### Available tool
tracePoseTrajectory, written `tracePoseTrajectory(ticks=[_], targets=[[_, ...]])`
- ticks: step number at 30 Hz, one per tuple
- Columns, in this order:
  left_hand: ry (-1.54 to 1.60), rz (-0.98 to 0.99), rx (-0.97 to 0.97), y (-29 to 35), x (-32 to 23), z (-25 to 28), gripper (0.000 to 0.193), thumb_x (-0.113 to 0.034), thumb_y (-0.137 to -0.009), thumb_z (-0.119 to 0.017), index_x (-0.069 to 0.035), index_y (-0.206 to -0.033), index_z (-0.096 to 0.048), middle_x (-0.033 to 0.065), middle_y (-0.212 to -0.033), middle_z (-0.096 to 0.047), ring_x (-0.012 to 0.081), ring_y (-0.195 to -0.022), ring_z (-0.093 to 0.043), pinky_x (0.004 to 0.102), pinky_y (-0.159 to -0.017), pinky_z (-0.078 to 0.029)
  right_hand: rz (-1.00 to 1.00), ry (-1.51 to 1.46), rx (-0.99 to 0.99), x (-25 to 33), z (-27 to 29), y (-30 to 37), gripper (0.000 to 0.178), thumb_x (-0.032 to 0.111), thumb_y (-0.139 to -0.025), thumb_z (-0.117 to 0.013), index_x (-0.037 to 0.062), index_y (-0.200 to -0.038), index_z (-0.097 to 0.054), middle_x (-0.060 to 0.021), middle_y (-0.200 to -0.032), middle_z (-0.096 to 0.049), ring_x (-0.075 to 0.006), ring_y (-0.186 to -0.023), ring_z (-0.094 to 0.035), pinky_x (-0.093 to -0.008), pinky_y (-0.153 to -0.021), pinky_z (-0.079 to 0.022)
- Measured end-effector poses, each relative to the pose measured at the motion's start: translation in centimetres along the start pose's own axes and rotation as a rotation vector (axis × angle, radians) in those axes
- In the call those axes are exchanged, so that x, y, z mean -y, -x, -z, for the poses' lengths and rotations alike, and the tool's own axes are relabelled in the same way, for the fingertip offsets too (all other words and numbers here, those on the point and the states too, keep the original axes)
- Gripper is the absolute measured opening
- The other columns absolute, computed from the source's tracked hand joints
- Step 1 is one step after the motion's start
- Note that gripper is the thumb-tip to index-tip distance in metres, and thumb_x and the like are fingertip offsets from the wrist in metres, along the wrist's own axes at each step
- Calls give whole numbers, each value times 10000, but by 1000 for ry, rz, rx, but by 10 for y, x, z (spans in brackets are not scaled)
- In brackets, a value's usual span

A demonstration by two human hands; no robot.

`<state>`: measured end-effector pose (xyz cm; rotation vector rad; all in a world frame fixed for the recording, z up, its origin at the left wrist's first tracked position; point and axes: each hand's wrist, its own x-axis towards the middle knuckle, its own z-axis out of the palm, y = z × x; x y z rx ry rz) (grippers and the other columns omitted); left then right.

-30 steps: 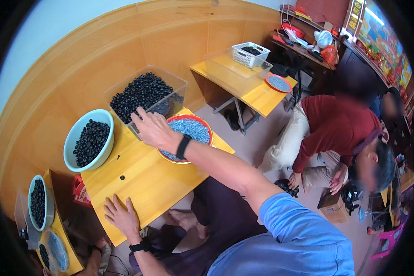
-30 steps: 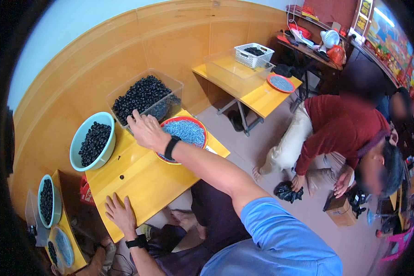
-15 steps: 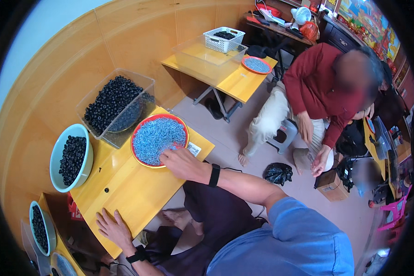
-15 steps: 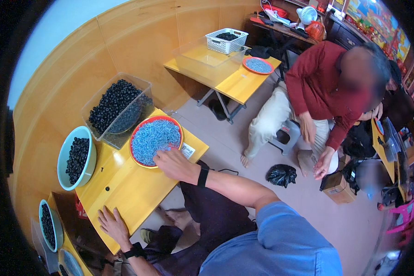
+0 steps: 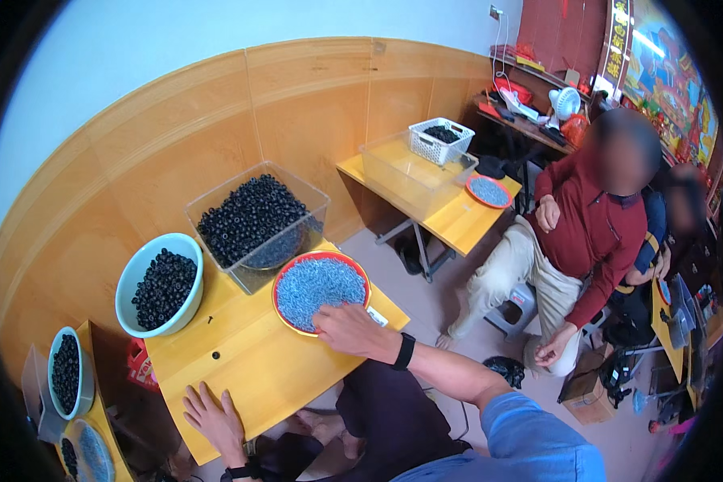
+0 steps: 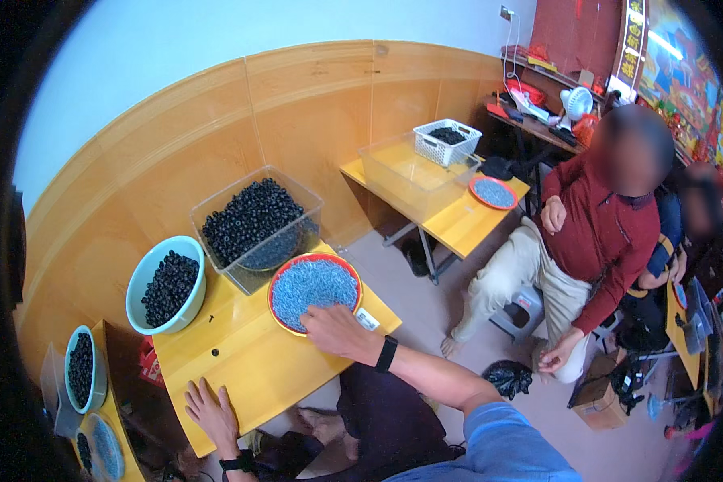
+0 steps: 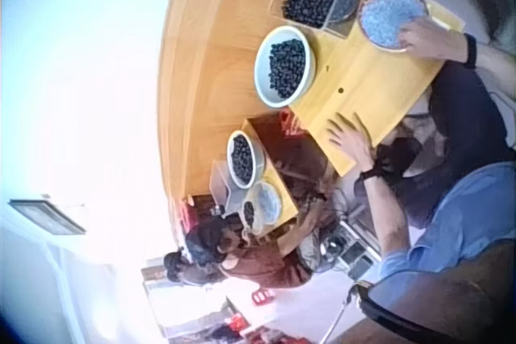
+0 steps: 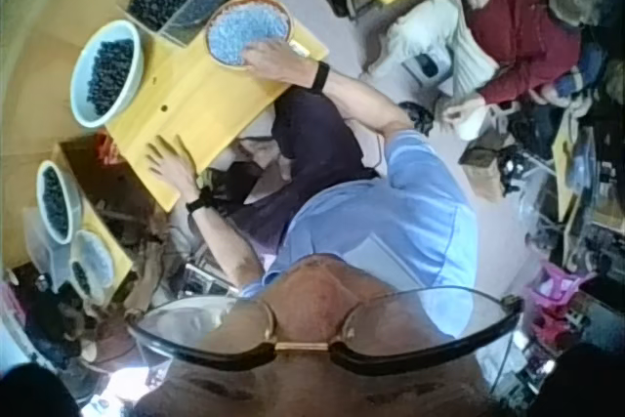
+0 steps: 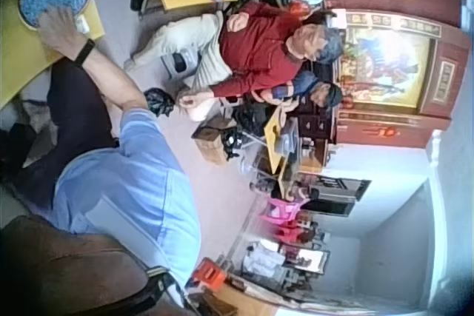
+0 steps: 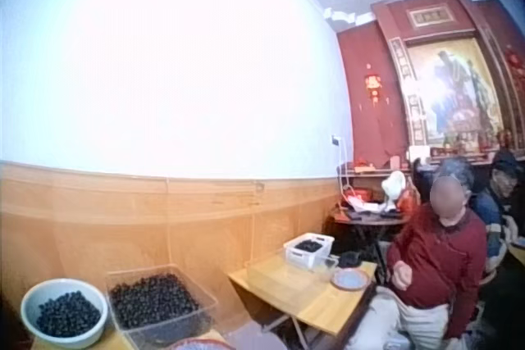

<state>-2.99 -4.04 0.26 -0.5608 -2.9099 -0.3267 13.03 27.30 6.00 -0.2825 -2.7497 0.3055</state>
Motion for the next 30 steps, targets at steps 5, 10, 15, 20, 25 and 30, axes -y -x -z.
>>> tracePoseTrajectory(ticks=[5, 10, 15, 20, 25, 30], targets=[[18, -13, -19, 2, 2, 1, 588, -376, -993, -586, -59, -1472, -460, 212, -1598, -339, 439, -1479, -271, 573, -1209, -183, 109, -120, -309, 2, 52, -69, 186, 120, -814, -697, 9, -955, -646, -147, -941, -622, -362, -903, -648, -454, -774, -536], [49, -1, -18, 3, -2, 6, 585, -372, -985, -595, -58, -1463, -469, 211, -1593, -345, 440, -1475, -273, 574, -1208, -179, 18, -151, -280, -24, 72, -176, 471, 165, -789, -751, 14, -1210, -604, -203, -1163, -593, -390, -1101, -593, -468, -944, -491], [66, -18, -21, -1, -6, 2, 582, -362, -978, -603, -59, -1458, -473, 207, -1593, -346, 437, -1478, -267, 567, -1211, -178, -347, -9, 149, -59, 62, -250, 653, 332, -770, -821, 29, -1301, -590, -252, -1327, -578, -425, -1233, -576, -506, -1019, -490], [24, 8, -2, 0, -8, 11, 562, -382, -1008, -562, -71, -1466, -466, 187, -1598, -352, 412, -1480, -277, 548, -1216, -186, -522, -8, 457, -71, 35, -269, 539, 495, -779, -796, 82, -1123, -762, -123, -1282, -698, -281, -1195, -647, -447, -1009, -509], [4, -3, -20, -3, -8, 6, 565, -385, -1010, -556, -66, -1467, -463, 184, -1593, -360, 411, -1474, -285, 543, -1216, -185, -685, -261, 821, -71, 20, -283, 500, 570, -818, -754, 172, -1120, -777, -32, -1231, -724, -196, -1106, -667, -405, -948, -511], [7, 12, -10, 1, 0, 6, 570, -370, -999, -575, -59, -1463, -463, 194, -1592, -352, 419, -1474, -276, 558, -1209, -187, -491, -134, 877, -42, 2, -297, 460, 495, -822, -787, 148, -1122, -767, -36, -1155, -748, -217, -996, -684, -423, -932, -501]])
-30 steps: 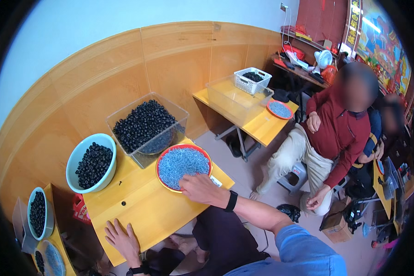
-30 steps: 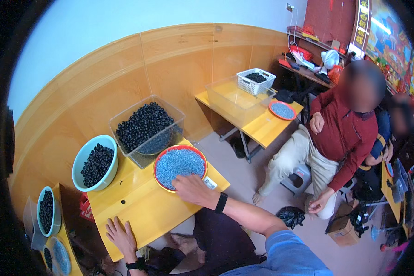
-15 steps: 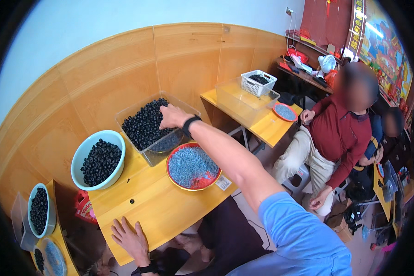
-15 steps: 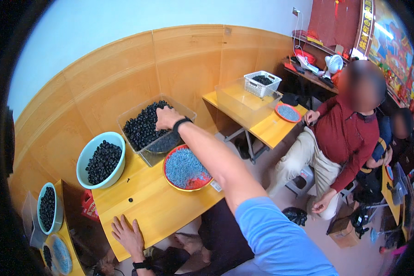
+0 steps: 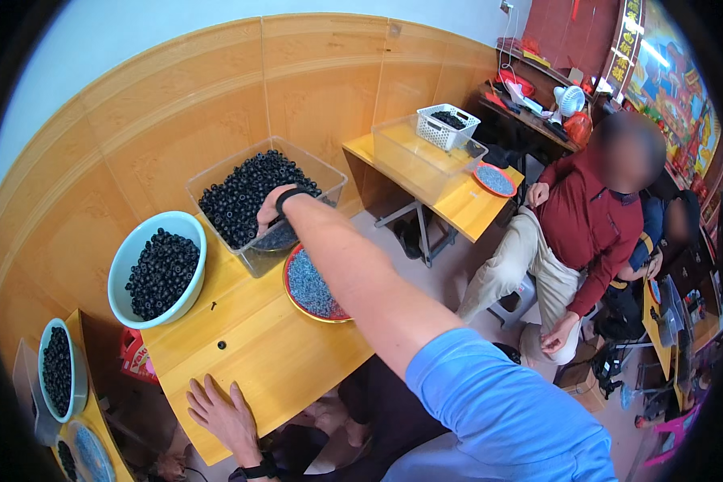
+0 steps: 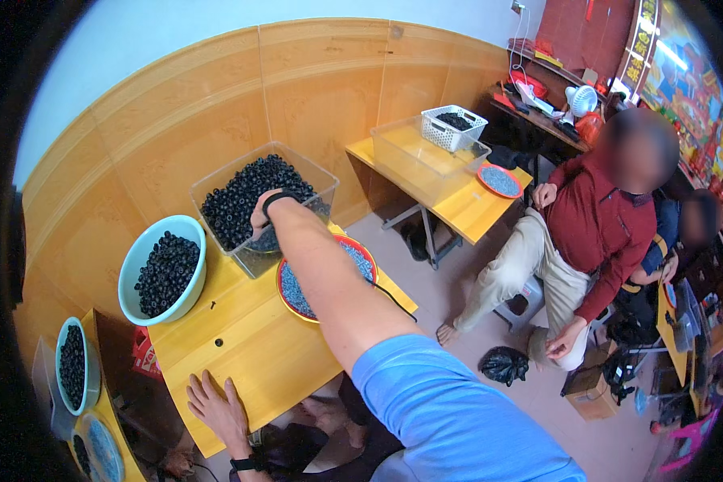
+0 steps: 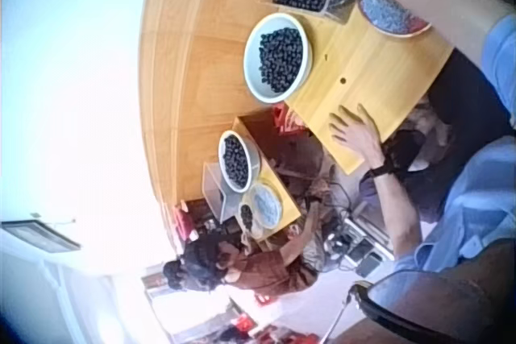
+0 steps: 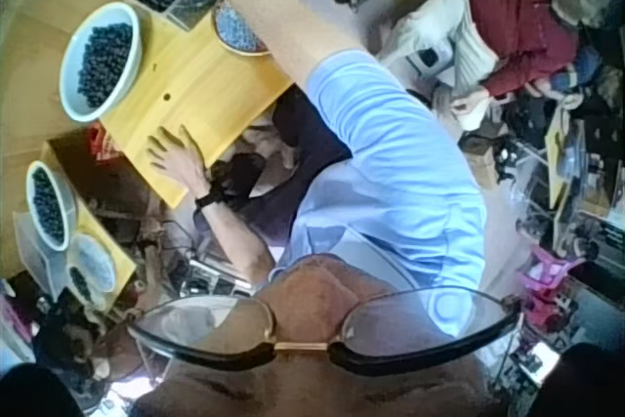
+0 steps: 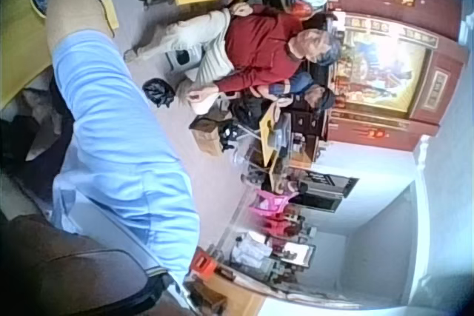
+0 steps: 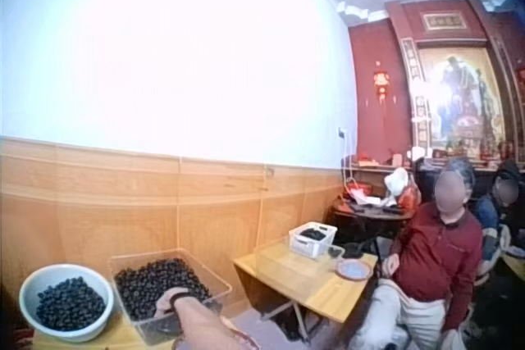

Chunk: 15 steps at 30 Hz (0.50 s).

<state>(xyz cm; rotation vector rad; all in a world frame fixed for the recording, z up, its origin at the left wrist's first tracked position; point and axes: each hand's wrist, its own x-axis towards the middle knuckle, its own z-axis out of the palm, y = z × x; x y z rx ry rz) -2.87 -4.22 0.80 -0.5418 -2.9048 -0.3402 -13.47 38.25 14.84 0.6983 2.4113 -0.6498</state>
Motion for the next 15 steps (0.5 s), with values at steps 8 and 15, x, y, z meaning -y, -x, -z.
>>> tracePoseTrajectory(ticks=[8, 15], targets=[[22, -13, -1, -4, -15, -2, 581, -367, -985, -594, -56, -1457, -463, 196, -1590, -347, 423, -1478, -265, 574, -1206, -178, 11, 201, -374, -5, -25, -47, 427, 304, -762, -650, 86, -1105, -779, -124, -1203, -734, -296, -1090, -709, -431, -907, -553], [33, 22, -41, 1, 4, -3, 608, -406, -961, -613, -58, -1444, -487, 210, -1574, -370, 430, -1467, -289, 578, -1207, -184, 132, 171, -295, 23, -30, -29, 454, 242, -754, -666, 29, -1145, -751, -193, -1251, -694, -305, -1177, -670, -417, -989, -527]])
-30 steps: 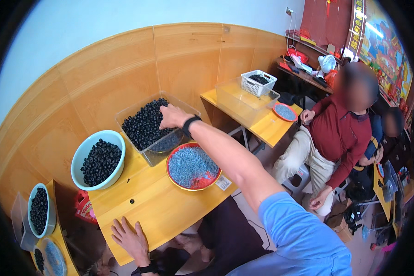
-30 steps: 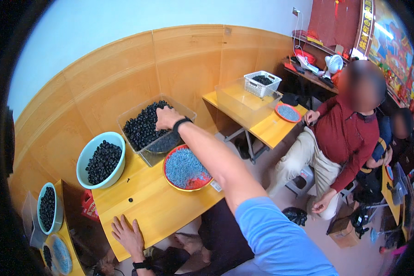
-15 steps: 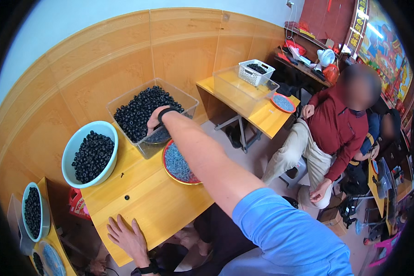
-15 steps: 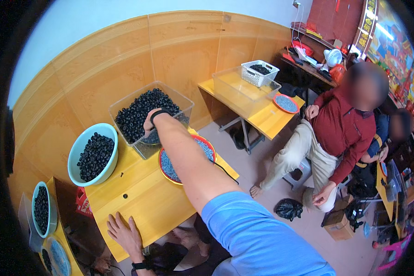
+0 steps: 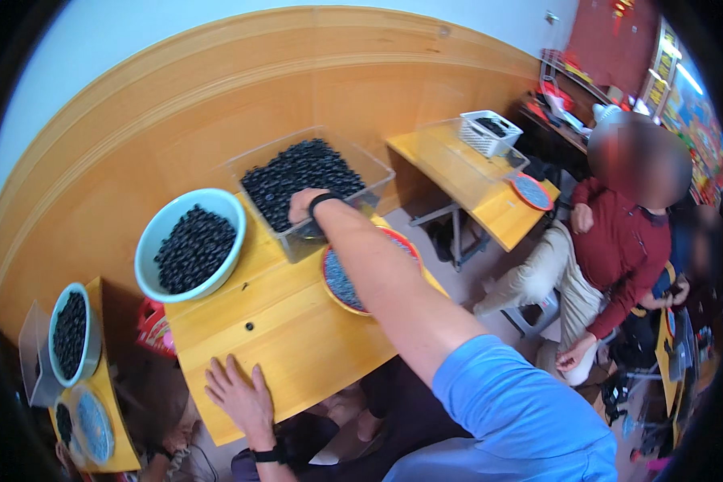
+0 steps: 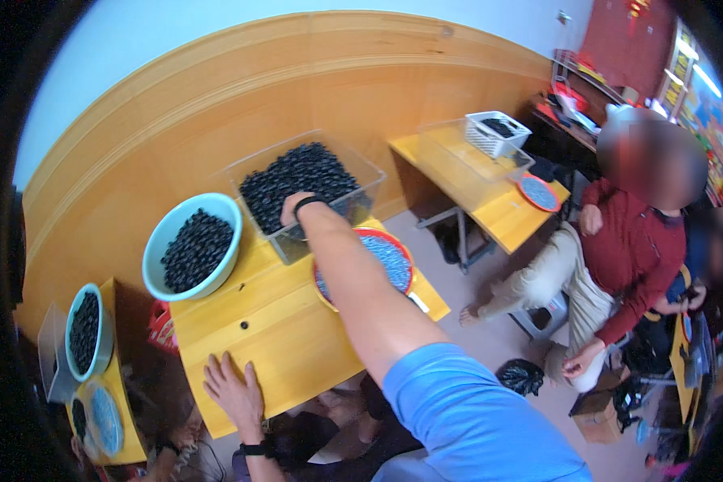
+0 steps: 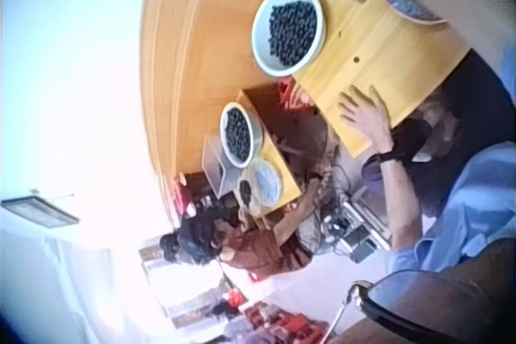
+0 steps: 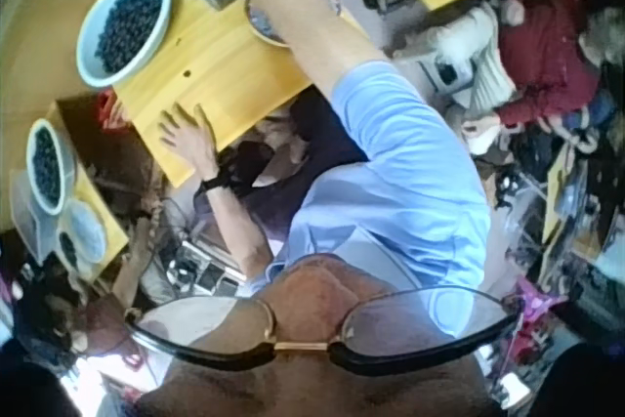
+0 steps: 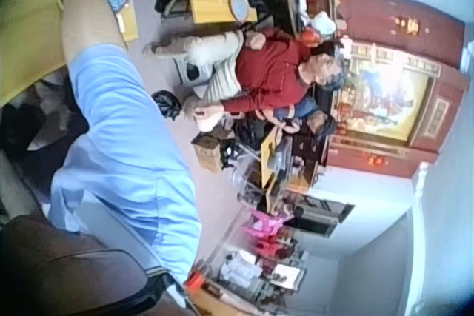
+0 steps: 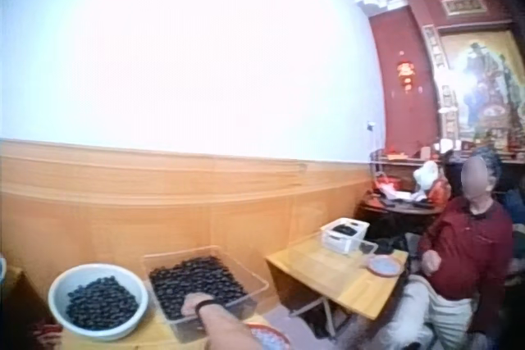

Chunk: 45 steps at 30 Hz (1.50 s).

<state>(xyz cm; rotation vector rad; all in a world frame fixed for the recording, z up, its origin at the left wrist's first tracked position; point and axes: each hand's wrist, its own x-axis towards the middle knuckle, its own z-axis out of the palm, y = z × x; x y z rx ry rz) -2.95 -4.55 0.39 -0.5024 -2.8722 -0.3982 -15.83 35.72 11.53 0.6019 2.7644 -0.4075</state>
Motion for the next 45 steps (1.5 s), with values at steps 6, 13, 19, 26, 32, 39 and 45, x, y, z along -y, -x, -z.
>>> tracePoseTrajectory(ticks=[6, 13, 19, 26, 32, 39, 45], targets=[[53, -27, -18, -2, -10, 2, 605, -425, -946, -627, -72, -1423, -512, 209, -1563, -383, 430, -1460, -296, 582, -1210, -186, -47, 5, -18, -17, -1, -17, 420, 230, -753, -721, 42, -1127, -758, -212, -1252, -688, -326, -1194, -661, -418, -1002, -532], [69, -33, -27, -1, -9, -1, 603, -438, -948, -623, -74, -1417, -520, 214, -1557, -387, 435, -1457, -300, 592, -1205, -190, -99, -261, -220, -24, 3, -16, 262, 172, -669, -831, 27, -882, -786, -184, -931, -762, -295, -863, -756, -398, -808, -601], [70, -6, -55, 0, -6, 0, 589, -438, -939, -627, -74, -1396, -549, 217, -1536, -418, 439, -1443, -327, 601, -1196, -206, -37, -453, -225, -23, 16, -10, 201, 121, -721, -795, -13, -650, -662, -96, -596, -644, -165, -462, -607, -350, -473, -507], [85, -45, -87, -2, -9, -1, 580, -424, -948, -616, -64, -1397, -543, 226, -1525, -426, 442, -1442, -327, 611, -1187, -219, -25, -919, -265, -28, 28, 11, 120, -36, -752, -753, 25, -748, -650, -38, -634, -572, -131, -454, -445, -316, -380, -327], [100, -33, -80, 0, -9, -1, 579, -429, -949, -614, -69, -1397, -543, 218, -1528, -419, 434, -1449, -318, 609, -1194, -206, -59, -928, -261, -33, 29, 14, 81, -31, -758, -759, 16, -769, -694, -58, -638, -585, -143, -491, -488, -305, -401, -351], [94, -27, -62, 0, -9, -1, 580, -423, -942, -619, -71, -1396, -540, 210, -1527, -415, 425, -1450, -313, 595, -1199, -206, -41, -1000, -257, -20, 32, 28, 109, -58, -765, -739, 20, -768, -662, -47, -696, -611, -136, -490, -466, -296, -401, -335], [88, -51, -90, 0, -10, 0, 576, -425, -942, -619, -71, -1392, -547, 210, -1518, -431, 424, -1442, -329, 595, -1194, -217, 2, -1055, -220, -13, 42, 47, 190, -52, -776, -737, 46, -910, -644, -33, -748, -605, -127, -519, -475, -280, -419, -337]])
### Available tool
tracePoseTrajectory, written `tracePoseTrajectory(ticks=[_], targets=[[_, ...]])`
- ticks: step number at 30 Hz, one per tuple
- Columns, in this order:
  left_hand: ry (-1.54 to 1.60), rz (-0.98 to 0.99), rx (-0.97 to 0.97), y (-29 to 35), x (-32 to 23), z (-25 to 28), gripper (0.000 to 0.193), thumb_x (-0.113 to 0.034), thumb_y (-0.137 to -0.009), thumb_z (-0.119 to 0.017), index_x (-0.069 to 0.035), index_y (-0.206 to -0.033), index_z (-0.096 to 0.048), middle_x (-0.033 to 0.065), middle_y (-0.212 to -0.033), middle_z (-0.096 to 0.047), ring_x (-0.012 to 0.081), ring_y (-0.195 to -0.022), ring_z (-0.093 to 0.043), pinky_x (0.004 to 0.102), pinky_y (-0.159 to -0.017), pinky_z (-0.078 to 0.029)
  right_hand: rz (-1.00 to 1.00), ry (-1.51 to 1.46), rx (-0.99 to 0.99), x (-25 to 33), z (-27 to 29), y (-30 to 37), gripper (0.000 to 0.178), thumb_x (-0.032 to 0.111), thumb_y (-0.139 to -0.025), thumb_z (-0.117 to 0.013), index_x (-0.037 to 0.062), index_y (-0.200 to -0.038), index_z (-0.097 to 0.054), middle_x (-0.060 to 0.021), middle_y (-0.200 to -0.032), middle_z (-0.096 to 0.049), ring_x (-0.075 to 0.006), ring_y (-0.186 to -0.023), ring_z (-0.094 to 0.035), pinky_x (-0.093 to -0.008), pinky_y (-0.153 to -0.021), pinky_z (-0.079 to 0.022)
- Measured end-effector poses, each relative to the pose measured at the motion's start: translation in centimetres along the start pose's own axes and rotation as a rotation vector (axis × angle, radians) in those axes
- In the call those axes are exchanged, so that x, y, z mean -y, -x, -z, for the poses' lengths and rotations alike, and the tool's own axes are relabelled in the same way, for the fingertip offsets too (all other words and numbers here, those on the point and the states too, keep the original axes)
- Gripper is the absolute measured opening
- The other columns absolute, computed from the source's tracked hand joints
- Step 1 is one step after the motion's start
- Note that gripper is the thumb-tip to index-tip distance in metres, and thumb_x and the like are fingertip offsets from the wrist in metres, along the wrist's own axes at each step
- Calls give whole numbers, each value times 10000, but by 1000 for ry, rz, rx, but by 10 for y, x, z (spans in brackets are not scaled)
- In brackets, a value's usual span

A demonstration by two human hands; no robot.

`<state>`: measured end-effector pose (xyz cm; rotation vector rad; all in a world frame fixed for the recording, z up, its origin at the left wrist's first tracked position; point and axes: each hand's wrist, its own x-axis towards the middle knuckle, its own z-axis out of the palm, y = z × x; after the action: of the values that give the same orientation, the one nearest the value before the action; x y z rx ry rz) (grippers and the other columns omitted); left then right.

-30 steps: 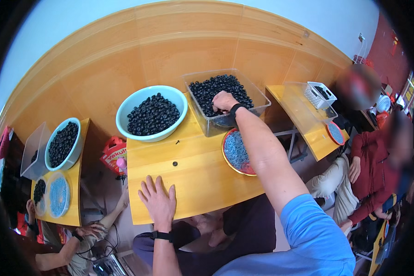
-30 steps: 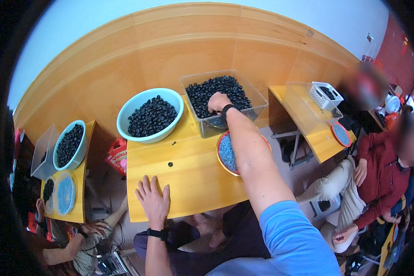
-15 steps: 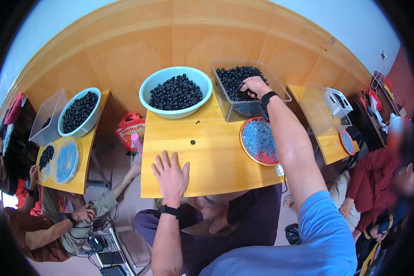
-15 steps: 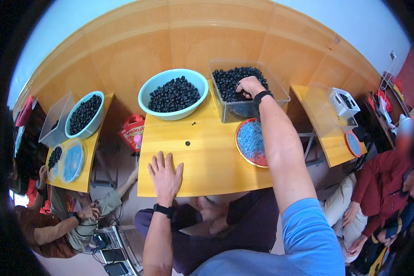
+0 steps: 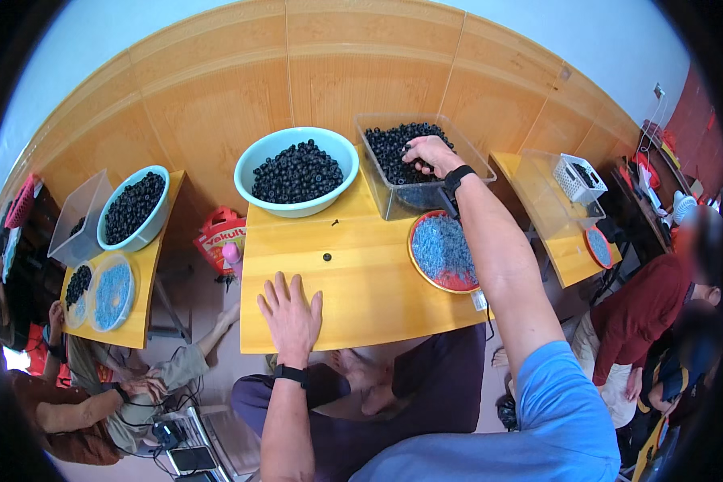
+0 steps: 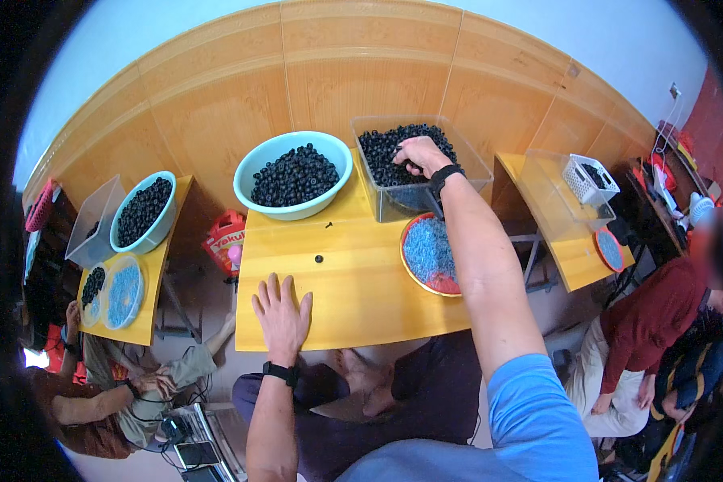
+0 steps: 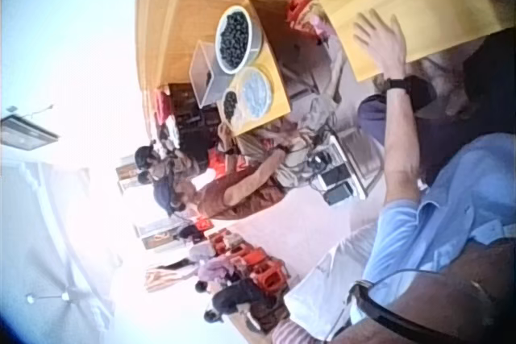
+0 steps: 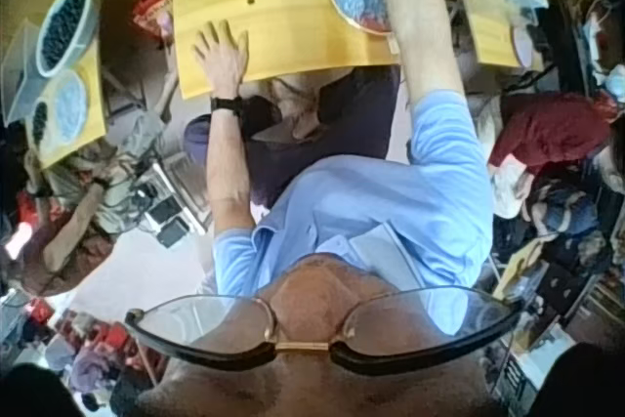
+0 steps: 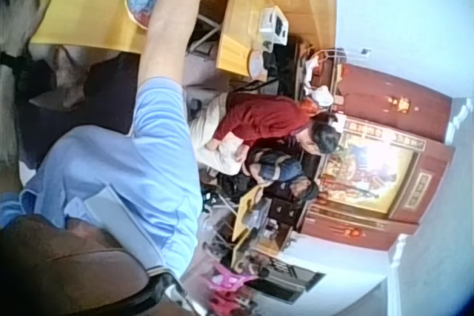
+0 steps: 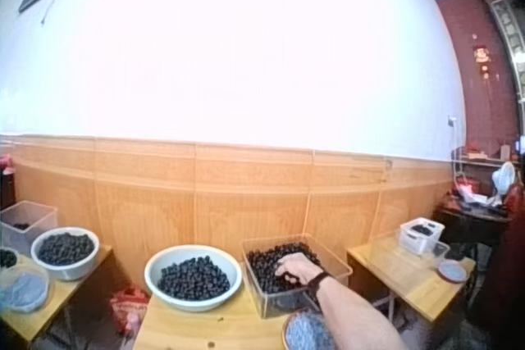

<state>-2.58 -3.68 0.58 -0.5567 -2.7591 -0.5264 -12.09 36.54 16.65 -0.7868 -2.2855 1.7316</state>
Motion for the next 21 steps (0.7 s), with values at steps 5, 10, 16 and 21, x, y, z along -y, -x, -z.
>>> tracePoseTrajectory(ticks=[5, 10, 16, 21], targets=[[-13, 10, 5, -1, 0, 0, 585, -435, -948, -611, -73, -1402, -541, 210, -1509, -445, 427, -1437, -340, 597, -1191, -221, 83, 24, 128, 19, -13, 27, 276, 2, -809, -746, 79, -1054, -646, 8, -765, -614, -75, -577, -527, -228, -434, -332], [-24, 12, 17, -3, -1, -1, 599, -452, -952, -603, -80, -1416, -534, 207, -1535, -423, 433, -1446, -329, 596, -1194, -219, 135, -12, 379, 23, -45, 76, 211, -5, -804, -739, 61, -994, -675, 32, -731, -581, -45, -554, -500, -209, -405, -279], [-19, -10, 75, -2, -5, 8, 832, -598, -910, -619, -84, -1523, -391, 196, -1586, -366, 378, -1483, -307, 621, -1196, -201, 64, 105, 557, -38, -115, 113, 281, 67, -776, -774, 84, -1046, -698, 38, -740, -610, -47, -558, -497, -250, -421, -349], [20, -6, 116, -4, -5, 4, 1069, -701, -801, -679, -62, -1567, -295, 206, -1596, -344, 373, -1489, -298, 643, -1184, -205, 351, 372, 313, -105, -155, 134, 344, 88, -702, -749, 59, -1046, -757, -142, -904, -753, -285, -801, -711, -391, -737, -554]])
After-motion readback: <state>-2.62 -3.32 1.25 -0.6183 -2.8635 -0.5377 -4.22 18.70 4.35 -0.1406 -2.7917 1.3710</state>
